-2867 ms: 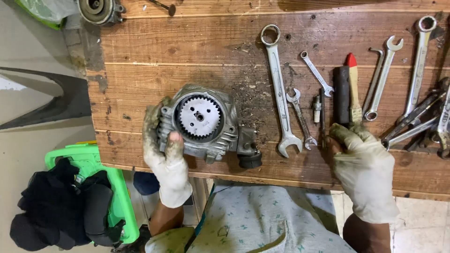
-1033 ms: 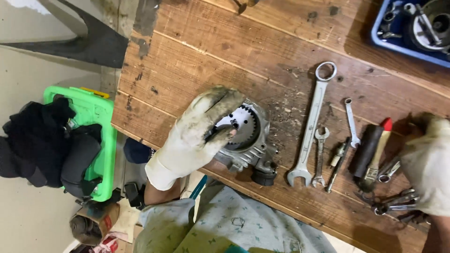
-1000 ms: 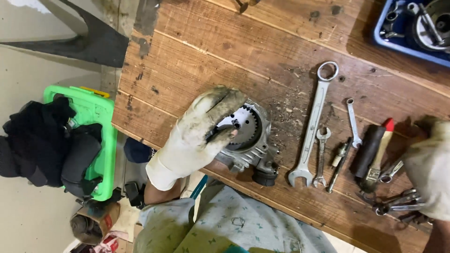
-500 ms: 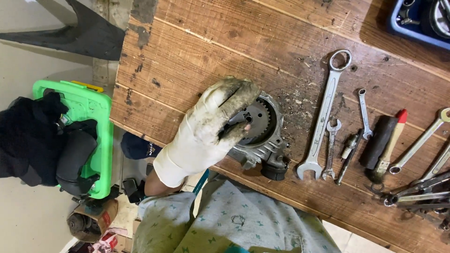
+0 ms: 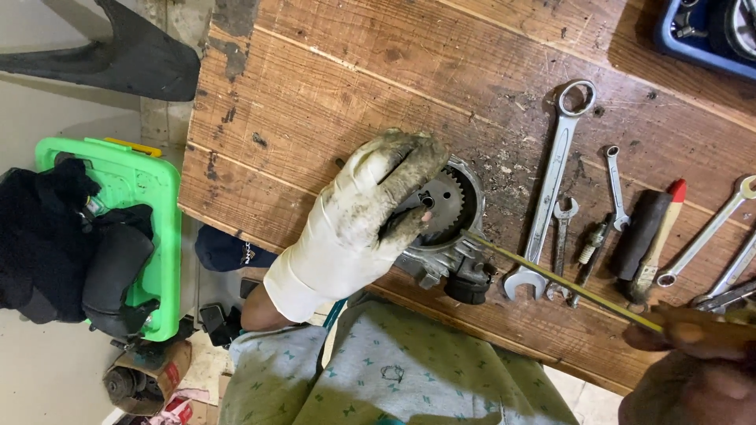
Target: The person cleans a metal gear and housing with a cloth, then uses a brush to remove debris from the gear teeth. They remove the gear, inspect the internal bearing, and use a screwdriver to adjust or clean inside the housing.
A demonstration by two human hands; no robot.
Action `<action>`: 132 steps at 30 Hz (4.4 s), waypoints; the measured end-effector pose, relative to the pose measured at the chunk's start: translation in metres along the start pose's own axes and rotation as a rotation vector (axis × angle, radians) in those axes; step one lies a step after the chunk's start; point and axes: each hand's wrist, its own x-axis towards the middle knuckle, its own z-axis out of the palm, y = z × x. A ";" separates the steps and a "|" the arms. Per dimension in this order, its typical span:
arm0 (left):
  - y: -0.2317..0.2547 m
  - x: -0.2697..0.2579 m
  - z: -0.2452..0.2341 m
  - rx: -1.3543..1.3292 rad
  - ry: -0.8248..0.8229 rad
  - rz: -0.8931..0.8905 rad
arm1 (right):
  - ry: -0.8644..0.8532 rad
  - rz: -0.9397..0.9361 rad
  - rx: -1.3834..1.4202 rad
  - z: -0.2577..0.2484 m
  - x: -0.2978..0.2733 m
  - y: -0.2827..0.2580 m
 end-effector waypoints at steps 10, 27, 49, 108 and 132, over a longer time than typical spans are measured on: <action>0.001 -0.002 -0.001 -0.001 0.000 -0.020 | -0.118 -0.767 -0.946 -0.072 0.083 0.112; 0.007 0.002 0.002 0.036 0.060 -0.180 | -0.099 -0.092 -0.248 0.254 0.066 -0.020; -0.019 0.032 -0.003 -0.144 -0.198 -0.146 | -0.292 -0.720 0.000 0.317 0.089 0.005; -0.036 0.031 -0.008 -0.216 -0.397 -0.280 | -0.216 -0.753 0.198 0.302 0.106 0.004; -0.035 0.030 -0.007 -0.301 -0.260 -0.179 | -0.194 -0.798 0.066 0.336 0.091 0.003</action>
